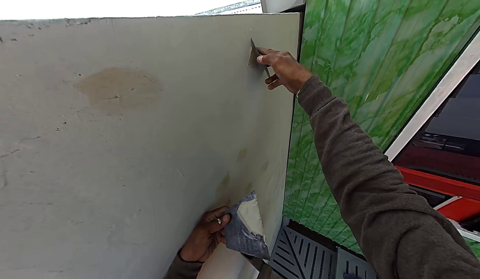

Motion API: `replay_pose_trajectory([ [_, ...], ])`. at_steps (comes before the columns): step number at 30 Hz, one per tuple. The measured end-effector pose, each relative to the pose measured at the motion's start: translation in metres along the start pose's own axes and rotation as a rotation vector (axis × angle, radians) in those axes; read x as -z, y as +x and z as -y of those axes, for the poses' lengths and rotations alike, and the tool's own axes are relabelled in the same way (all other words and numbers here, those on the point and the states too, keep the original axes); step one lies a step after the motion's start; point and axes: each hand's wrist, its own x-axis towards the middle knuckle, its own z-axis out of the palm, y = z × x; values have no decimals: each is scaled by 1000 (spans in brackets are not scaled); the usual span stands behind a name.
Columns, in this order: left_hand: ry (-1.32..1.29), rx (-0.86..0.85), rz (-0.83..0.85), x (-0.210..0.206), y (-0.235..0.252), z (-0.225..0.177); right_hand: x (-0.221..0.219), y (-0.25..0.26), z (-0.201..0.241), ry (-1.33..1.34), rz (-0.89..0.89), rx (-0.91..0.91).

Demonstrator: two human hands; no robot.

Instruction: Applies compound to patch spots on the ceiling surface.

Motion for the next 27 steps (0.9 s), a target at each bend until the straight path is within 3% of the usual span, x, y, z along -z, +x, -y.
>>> replay_pose_trajectory([
  [8, 20, 2, -20, 0, 0, 1, -30, -32, -13, -8, 25, 89],
  [14, 21, 10, -29, 0, -2, 2, -12, -81, -29, -187, 342, 72],
  [17, 46, 15, -12, 2, -2, 4, -19, -105, -45, -247, 179, 221],
  [20, 58, 9, 4, 4, -4, 4, -50, -108, -45, -303, -17, 508],
  [24, 69, 4, -5, 3, -5, 4, -87, -95, -22, -404, -167, 772],
  [27, 81, -1, -14, 2, -7, 3, -100, -83, 2, -462, -234, 864],
])
